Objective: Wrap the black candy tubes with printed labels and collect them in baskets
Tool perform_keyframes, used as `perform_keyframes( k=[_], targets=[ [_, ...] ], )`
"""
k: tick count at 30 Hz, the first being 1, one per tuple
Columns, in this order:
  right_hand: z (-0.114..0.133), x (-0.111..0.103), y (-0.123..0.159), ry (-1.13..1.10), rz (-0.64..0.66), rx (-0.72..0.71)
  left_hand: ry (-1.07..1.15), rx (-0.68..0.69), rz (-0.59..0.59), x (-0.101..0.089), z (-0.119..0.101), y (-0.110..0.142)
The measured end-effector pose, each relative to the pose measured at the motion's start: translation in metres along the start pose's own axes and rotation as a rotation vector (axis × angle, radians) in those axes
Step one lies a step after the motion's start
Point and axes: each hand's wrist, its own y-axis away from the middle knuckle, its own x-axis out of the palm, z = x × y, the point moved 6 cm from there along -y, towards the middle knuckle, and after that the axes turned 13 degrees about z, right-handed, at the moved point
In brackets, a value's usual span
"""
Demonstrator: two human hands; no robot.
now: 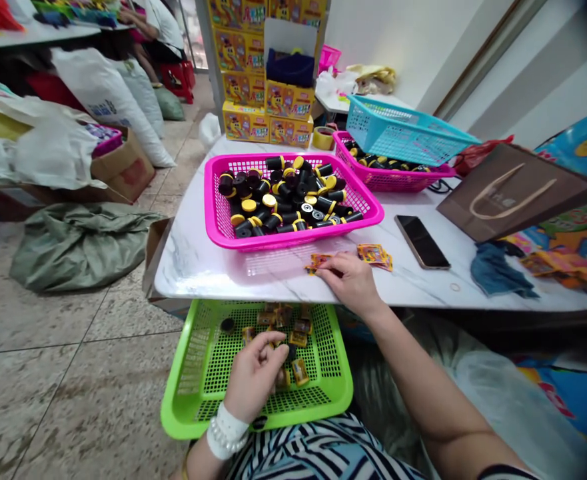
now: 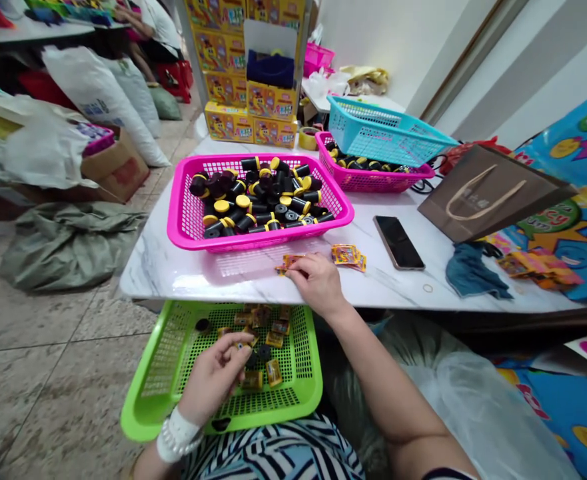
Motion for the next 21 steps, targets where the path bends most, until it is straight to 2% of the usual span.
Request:
perform_keyframes(
  k=[3, 6, 8, 11, 14, 19, 21],
  targets=[
    [0.018, -0.007, 0.021, -0.034, -0.119, -0.015, 0.094, 0.070, -0.041, 0.009, -0.024, -0.004],
    [0.042, -0.002, 0.050, -0.129, -0.159, -0.041, 0.135, 0.193, -0.079, 0.015, -0.046, -0.008],
    [0.059, 0.007, 0.069, -0.176, -0.160, -0.069, 0.157, 0.255, -0.082, 0.017, -0.052, -0.010],
    [0.078, 0.018, 0.088, -0.232, -0.143, -0.084, 0.212, 0.269, -0.086, 0.016, -0.045, -0.008],
    [0.075, 0.028, 0.092, -0.385, 0.005, 0.025, 0.219, 0.187, -0.044, 0.012, -0.034, -0.003],
    [0.060, 0.060, 0.097, -0.785, 0.430, 0.232, 0.062, 0.117, 0.084, 0.008, -0.033, -0.002],
    [0.057, 0.070, 0.101, -0.826, 0.448, 0.290, 0.063, 0.124, 0.068, 0.005, -0.033, -0.004]
  ],
)
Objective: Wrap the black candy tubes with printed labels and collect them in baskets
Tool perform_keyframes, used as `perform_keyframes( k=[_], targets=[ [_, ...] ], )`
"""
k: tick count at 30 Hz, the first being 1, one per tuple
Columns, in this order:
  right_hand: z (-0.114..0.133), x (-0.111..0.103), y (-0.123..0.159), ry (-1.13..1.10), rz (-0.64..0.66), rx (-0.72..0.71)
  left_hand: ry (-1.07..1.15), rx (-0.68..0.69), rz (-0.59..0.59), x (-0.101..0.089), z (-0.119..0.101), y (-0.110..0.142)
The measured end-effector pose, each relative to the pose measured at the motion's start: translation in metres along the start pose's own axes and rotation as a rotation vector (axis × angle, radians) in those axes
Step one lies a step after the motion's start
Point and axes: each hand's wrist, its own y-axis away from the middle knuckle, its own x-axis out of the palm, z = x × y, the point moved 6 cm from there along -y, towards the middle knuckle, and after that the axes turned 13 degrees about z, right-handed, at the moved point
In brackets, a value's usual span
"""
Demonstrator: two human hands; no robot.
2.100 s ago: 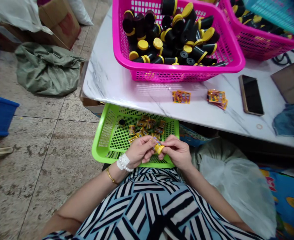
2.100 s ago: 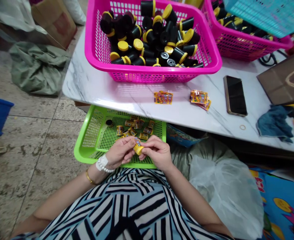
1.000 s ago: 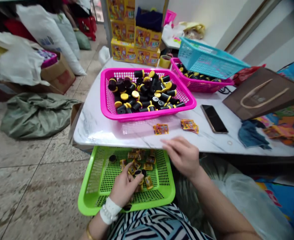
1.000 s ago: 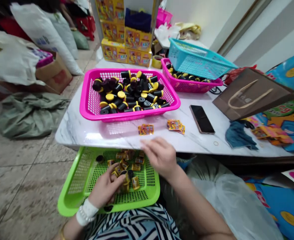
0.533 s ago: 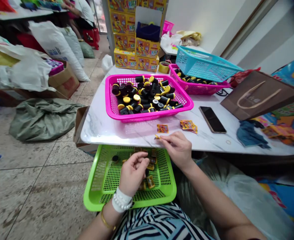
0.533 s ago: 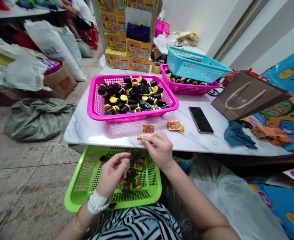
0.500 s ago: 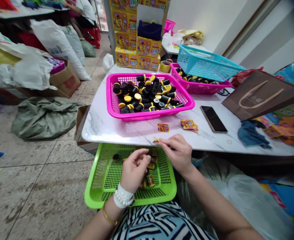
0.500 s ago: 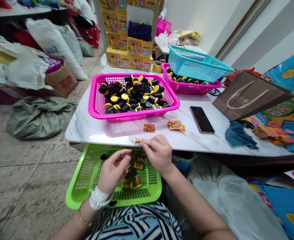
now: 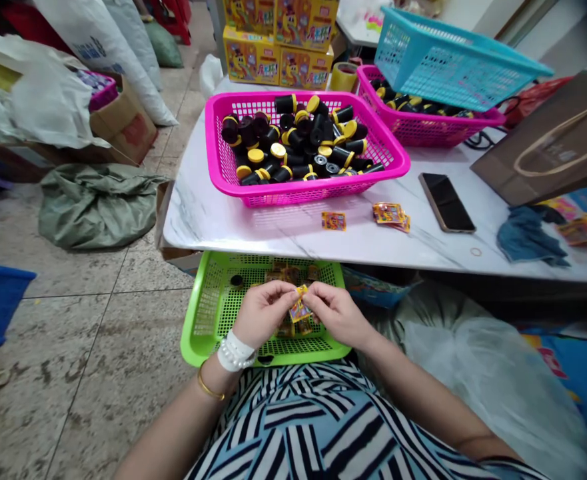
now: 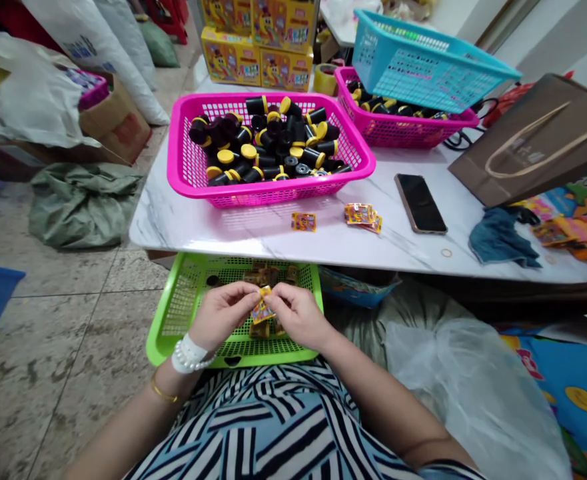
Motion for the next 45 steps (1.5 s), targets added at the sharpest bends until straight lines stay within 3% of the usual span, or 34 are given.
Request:
perform_keyframes(
  k=[3, 6, 10, 18, 22, 26, 31, 34, 40, 45],
  targets=[
    [-0.008, 0.000, 0.004, -0.022, -0.203, -0.011, 0.074, 0.067, -0.171, -0.011, 0.001, 0.006],
    [-0.012, 0.003, 0.008, -0.024, -0.298, -0.027, 0.058, 0.122, -0.294, -0.015, 0.002, 0.020],
    [-0.013, 0.005, 0.011, 0.063, -0.335, -0.048, -0.074, 0.081, -0.243, -0.006, 0.002, 0.029],
    [0.000, 0.008, 0.007, 0.274, -0.357, -0.190, -0.033, 0.072, -0.276, -0.008, 0.005, 0.024],
    [0.006, 0.013, 0.004, 0.431, -0.354, -0.256, -0.059, 0.144, -0.330, -0.014, 0.001, 0.025],
    [0.007, 0.010, 0.003, 0.407, -0.401, -0.252, 0.063, 0.116, -0.406, -0.021, 0.004, 0.026],
    [0.012, 0.014, -0.001, 0.461, -0.354, -0.285, -0.053, 0.124, -0.316, -0.016, 0.001, 0.024],
    [0.015, 0.018, -0.002, 0.517, -0.356, -0.304, -0.090, 0.142, -0.328, -0.018, -0.003, 0.027],
    [0.034, 0.031, -0.005, 0.567, -0.258, -0.436, 0.118, -0.024, -0.173, -0.018, 0.004, 0.024],
    [0.053, 0.027, -0.011, 0.608, -0.367, -0.483, 0.267, 0.006, -0.311, -0.034, 0.018, 0.023]
  ],
)
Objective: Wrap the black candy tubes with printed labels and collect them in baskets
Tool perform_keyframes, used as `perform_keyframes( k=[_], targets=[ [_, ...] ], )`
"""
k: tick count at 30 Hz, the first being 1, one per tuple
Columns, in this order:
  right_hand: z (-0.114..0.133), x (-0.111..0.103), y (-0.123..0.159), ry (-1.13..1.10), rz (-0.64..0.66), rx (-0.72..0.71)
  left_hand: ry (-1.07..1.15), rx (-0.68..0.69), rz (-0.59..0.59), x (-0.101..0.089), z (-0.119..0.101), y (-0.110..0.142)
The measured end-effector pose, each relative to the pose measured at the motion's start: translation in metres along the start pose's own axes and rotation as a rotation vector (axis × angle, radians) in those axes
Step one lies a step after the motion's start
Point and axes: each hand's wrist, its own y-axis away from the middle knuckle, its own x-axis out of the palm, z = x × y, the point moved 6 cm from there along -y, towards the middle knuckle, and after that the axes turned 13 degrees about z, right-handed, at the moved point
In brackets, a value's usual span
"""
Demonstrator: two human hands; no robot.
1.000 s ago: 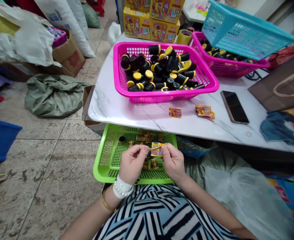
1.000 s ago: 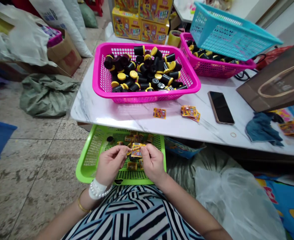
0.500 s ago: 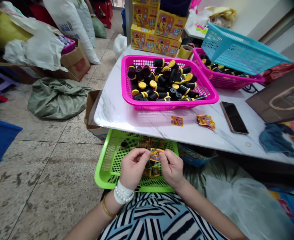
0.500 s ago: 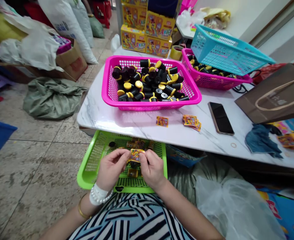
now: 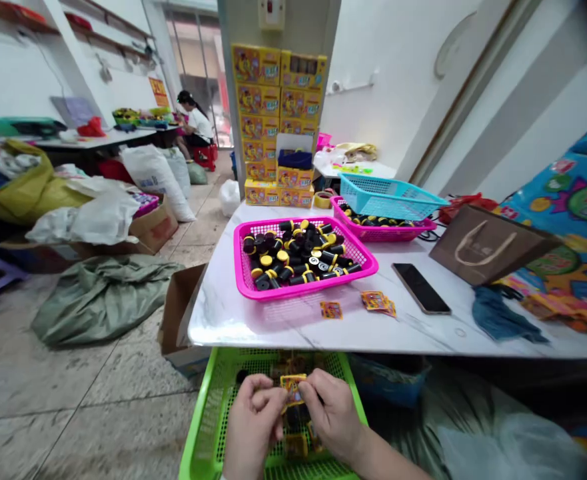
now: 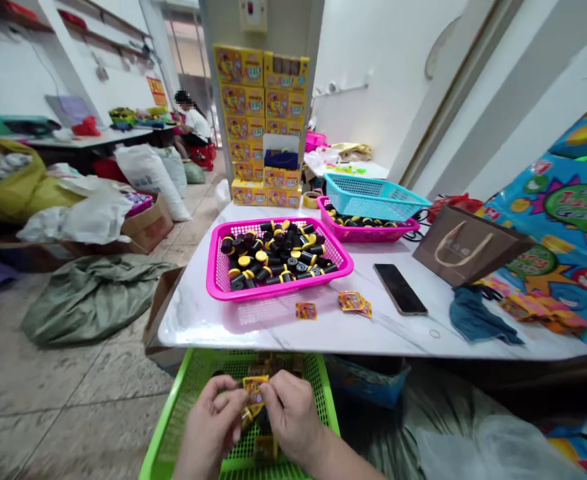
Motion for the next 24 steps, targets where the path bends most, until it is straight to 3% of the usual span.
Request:
perform_keyframes(
  k=[5, 9, 11, 14, 16, 18, 20, 22, 24],
  targets=[
    [0.002, 0.004, -0.009, 0.062, -0.012, 0.006, 0.053, 0.013, -0.001, 0.002, -0.002, 0.002],
    [0.007, -0.003, -0.021, 0.046, 0.014, -0.031, 0.021, 0.062, 0.056, 0.016, -0.029, 0.002],
    [0.009, -0.022, -0.037, 0.028, 0.058, -0.080, -0.024, 0.095, 0.118, 0.027, -0.050, -0.002],
    [0.005, -0.074, -0.077, 0.090, 0.090, -0.133, -0.102, 0.089, 0.192, 0.042, -0.079, -0.017],
    [-0.015, -0.115, -0.114, 0.221, 0.104, 0.001, -0.118, 0.043, 0.246, 0.052, -0.094, -0.033],
    [-0.047, -0.138, -0.153, 0.352, 0.354, 0.177, -0.114, 0.022, 0.338, 0.066, -0.108, -0.053],
    [-0.083, -0.143, -0.178, 0.430, 0.748, 0.357, -0.105, 0.062, 0.407, 0.078, -0.124, -0.074],
    [-0.107, -0.143, -0.198, 0.405, 0.932, 0.403, -0.097, 0.105, 0.417, 0.085, -0.136, -0.092],
    [-0.121, -0.137, -0.213, 0.371, 1.005, 0.398, -0.095, 0.136, 0.390, 0.085, -0.144, -0.105]
  ],
)
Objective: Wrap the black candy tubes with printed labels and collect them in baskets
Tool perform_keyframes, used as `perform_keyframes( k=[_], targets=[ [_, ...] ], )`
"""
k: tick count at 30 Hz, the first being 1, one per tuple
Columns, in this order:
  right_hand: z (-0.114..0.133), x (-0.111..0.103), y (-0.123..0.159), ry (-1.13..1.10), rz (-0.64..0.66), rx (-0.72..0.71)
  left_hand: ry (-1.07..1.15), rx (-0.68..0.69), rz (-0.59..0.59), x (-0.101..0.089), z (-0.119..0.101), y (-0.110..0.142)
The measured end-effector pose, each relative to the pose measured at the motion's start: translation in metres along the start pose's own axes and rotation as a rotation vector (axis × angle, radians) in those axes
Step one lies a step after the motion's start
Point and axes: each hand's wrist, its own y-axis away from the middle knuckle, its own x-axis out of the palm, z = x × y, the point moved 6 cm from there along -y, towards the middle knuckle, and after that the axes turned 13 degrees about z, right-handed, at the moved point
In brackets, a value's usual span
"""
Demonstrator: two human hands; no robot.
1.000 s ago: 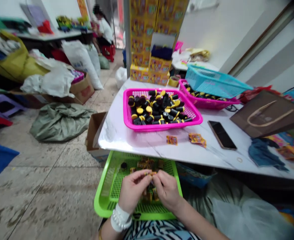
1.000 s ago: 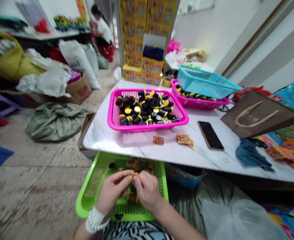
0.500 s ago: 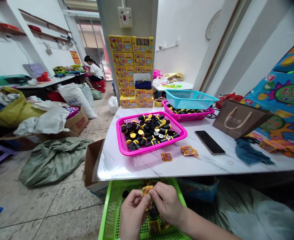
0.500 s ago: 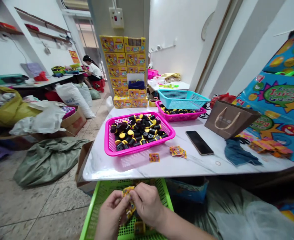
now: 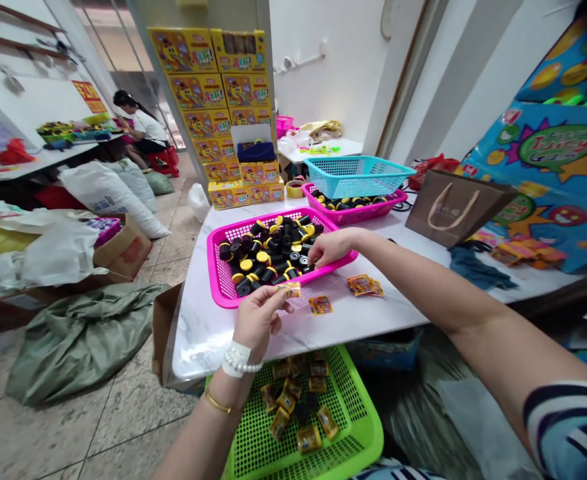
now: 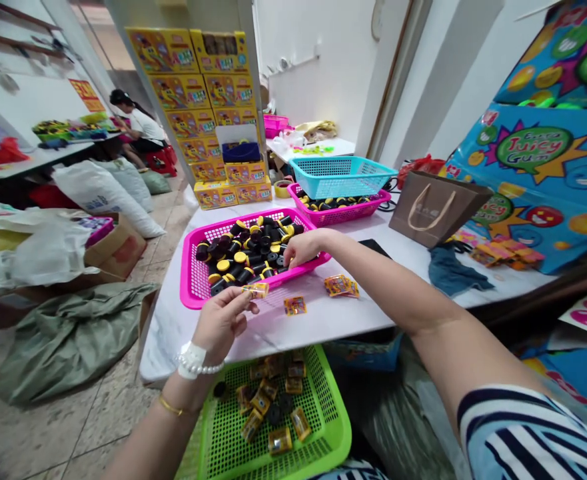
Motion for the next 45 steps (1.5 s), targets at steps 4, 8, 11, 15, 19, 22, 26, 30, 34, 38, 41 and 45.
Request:
perform_keyframes(
  k=[4, 8, 11, 15, 19, 22, 26, 30, 34, 38, 41, 45],
  targets=[
    [-0.002, -0.004, -0.016, 0.021, -0.003, -0.017, 0.049, 0.009, -0.046, -0.008, 0.002, 0.001],
    [0.004, -0.004, 0.019, -0.097, -0.435, -0.022, 0.120, -0.058, -0.073, -0.004, 0.016, 0.022],
    [0.020, 0.026, 0.069, -0.496, -0.753, -0.246, 0.180, -0.094, -0.112, 0.001, 0.027, 0.036],
    [0.052, 0.096, 0.096, -1.027, -0.693, -0.547, 0.248, -0.150, -0.114, 0.012, 0.040, 0.044],
    [0.061, 0.136, 0.091, -1.217, -0.702, -0.589, 0.289, -0.173, -0.065, 0.027, 0.044, 0.046],
    [0.056, 0.143, 0.088, -1.227, -0.739, -0.541, 0.358, -0.148, -0.033, 0.035, 0.041, 0.047],
    [0.055, 0.141, 0.091, -1.195, -0.752, -0.486, 0.429, -0.116, -0.009, 0.040, 0.039, 0.050],
    [0.065, 0.138, 0.104, -0.921, -0.862, -0.438, 0.402, -0.115, -0.016, 0.040, 0.043, 0.053],
    [0.077, 0.140, 0.119, -0.598, -0.974, -0.405, 0.439, -0.117, -0.047, 0.041, 0.049, 0.055],
    [0.081, 0.143, 0.124, -0.521, -0.997, -0.388, 0.474, -0.107, -0.066, 0.042, 0.054, 0.056],
    [0.084, 0.143, 0.126, -0.504, -0.998, -0.387, 0.445, -0.085, -0.053, 0.045, 0.054, 0.058],
    [0.084, 0.150, 0.116, -0.729, -0.798, -0.440, 0.285, -0.073, -0.041, 0.049, 0.051, 0.068]
  ],
)
